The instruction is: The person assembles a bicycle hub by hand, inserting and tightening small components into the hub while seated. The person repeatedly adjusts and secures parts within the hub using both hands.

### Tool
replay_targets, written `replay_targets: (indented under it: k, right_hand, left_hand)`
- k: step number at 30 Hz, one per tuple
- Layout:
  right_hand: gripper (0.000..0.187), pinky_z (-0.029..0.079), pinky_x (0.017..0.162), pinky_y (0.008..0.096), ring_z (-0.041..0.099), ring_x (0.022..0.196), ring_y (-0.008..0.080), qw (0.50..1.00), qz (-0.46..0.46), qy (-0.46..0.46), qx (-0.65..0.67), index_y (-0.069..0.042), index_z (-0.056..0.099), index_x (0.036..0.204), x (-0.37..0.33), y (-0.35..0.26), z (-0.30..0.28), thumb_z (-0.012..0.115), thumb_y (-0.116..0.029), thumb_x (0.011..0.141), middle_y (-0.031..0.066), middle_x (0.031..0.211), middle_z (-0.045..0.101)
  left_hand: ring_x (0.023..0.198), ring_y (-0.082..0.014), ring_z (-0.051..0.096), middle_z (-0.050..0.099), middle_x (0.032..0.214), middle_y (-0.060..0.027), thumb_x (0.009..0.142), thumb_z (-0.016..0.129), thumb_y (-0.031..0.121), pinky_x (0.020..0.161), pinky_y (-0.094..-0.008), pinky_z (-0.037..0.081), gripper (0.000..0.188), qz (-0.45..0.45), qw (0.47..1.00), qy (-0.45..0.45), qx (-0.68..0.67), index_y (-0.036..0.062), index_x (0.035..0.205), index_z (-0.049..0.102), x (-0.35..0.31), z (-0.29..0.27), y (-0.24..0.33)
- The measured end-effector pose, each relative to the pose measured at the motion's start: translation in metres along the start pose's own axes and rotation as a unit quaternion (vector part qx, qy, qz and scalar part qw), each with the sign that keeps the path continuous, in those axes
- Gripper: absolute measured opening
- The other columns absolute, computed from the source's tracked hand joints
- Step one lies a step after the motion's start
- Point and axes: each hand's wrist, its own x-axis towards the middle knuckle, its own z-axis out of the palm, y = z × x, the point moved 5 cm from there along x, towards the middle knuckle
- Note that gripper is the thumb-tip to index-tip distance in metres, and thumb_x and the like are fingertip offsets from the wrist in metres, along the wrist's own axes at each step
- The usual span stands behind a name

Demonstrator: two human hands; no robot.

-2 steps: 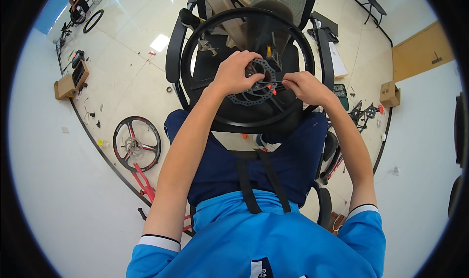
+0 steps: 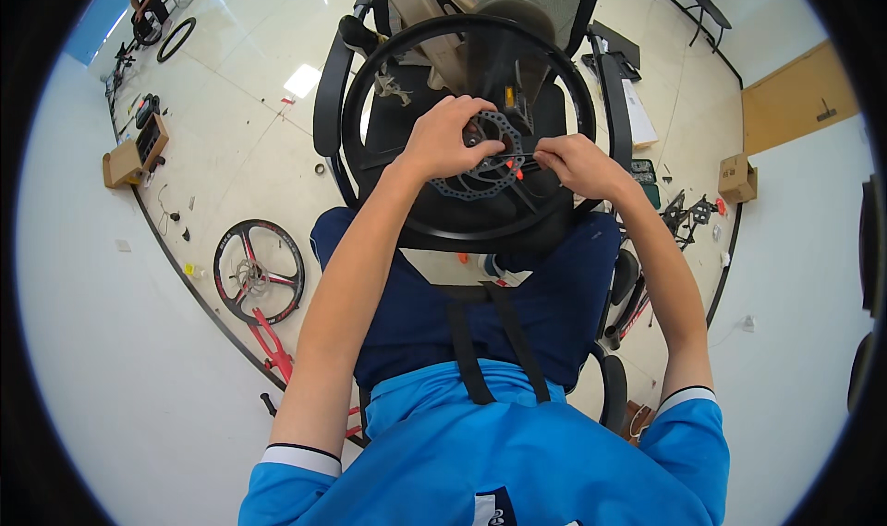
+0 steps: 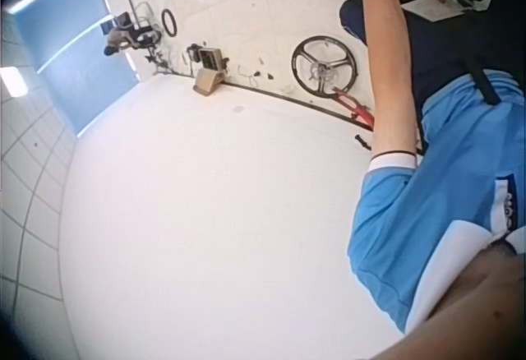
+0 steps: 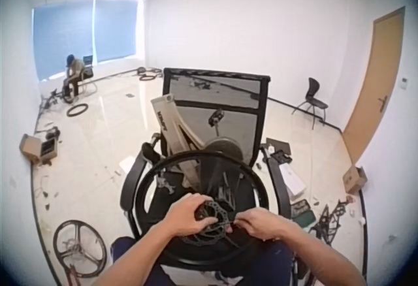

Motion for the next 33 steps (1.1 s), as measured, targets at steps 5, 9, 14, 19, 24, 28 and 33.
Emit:
replay_targets:
  k: [5,9,14,19,24,28,33]
  right_hand:
    - [0.019,0.052,0.073,0.0452,0.065,0.082,0.0427,1.000,-0.002,-0.025,0.014,0.002,0.068,0.093,0.009,0.001,-0.006,0.057,-0.014,0.097,0.0226,0.083,0.067]
    - [0.021,0.051,0.072,0.0401,0.065,0.077,0.0372,1.000,0.005,-0.002,0.012,0.004,0.063,0.092,0.006,0.009,0.002,0.056,-0.014,0.099,0.0196,0.079,0.066]
    - [0.018,0.049,0.069,0.0405,0.061,0.072,0.0371,0.992,0.023,0.115,0.053,0.004,0.061,0.090,-0.016,0.002,0.021,0.056,-0.012,0.099,0.0199,0.076,0.061]
    - [0.026,0.050,0.067,0.0483,0.063,0.079,0.0413,0.988,-0.013,0.145,-0.050,0.000,0.057,0.086,-0.016,0.000,0.025,0.058,-0.021,0.100,0.0194,0.082,0.063]
    - [0.030,0.050,0.061,0.0500,0.064,0.070,0.0406,0.980,-0.014,0.144,-0.137,-0.002,0.052,0.084,-0.014,0.004,0.031,0.055,-0.026,0.102,0.0175,0.077,0.064]
    - [0.028,0.050,0.059,0.0498,0.064,0.069,0.0397,0.976,-0.008,0.185,-0.117,-0.002,0.052,0.086,-0.018,0.009,0.046,0.056,-0.024,0.102,0.0174,0.073,0.063]
    - [0.030,0.048,0.055,0.0506,0.063,0.066,0.0420,0.965,0.056,0.249,-0.056,-0.002,0.053,0.082,-0.030,0.004,0.079,0.058,-0.024,0.101,0.0200,0.069,0.062]
  left_hand:
    - [0.091,-0.0238,0.061,0.065,0.098,-0.0058,0.066,0.089,0.041,0.084,-0.0366,0.051,0.069,0.014,1.000,-0.019,0.012,0.0101,0.122,0.065,0.000,-0.003,-0.002]
    - [0.091,-0.0240,0.060,0.065,0.098,-0.0053,0.065,0.089,0.041,0.084,-0.0370,0.051,0.069,0.002,1.000,-0.018,0.014,0.0105,0.122,0.065,-0.001,-0.003,-0.001]
    - [0.090,-0.0237,0.062,0.063,0.099,-0.0069,0.066,0.091,0.035,0.082,-0.0347,0.052,0.067,0.011,1.000,-0.019,0.007,0.0096,0.122,0.065,-0.001,0.000,0.000]
    - [0.091,-0.0239,0.061,0.065,0.099,-0.0040,0.063,0.091,0.038,0.084,-0.0359,0.052,0.068,-0.007,1.000,-0.023,-0.007,0.0111,0.120,0.065,-0.001,-0.001,-0.002]
    - [0.083,-0.0236,0.061,0.064,0.092,-0.0072,0.078,0.082,0.030,0.075,-0.0346,0.050,0.045,0.008,1.000,-0.004,-0.008,0.0090,0.116,0.067,0.005,0.000,-0.005]
    - [0.077,-0.0230,0.061,0.063,0.084,-0.0081,0.089,0.071,0.024,0.070,-0.0338,0.049,0.025,0.001,1.000,0.019,0.013,0.0099,0.109,0.070,0.006,0.004,-0.008]
    - [0.071,-0.0233,0.060,0.063,0.083,-0.0082,0.089,0.071,0.025,0.067,-0.0338,0.048,0.024,-0.025,0.999,0.025,0.017,0.0111,0.108,0.070,0.003,0.006,-0.008]
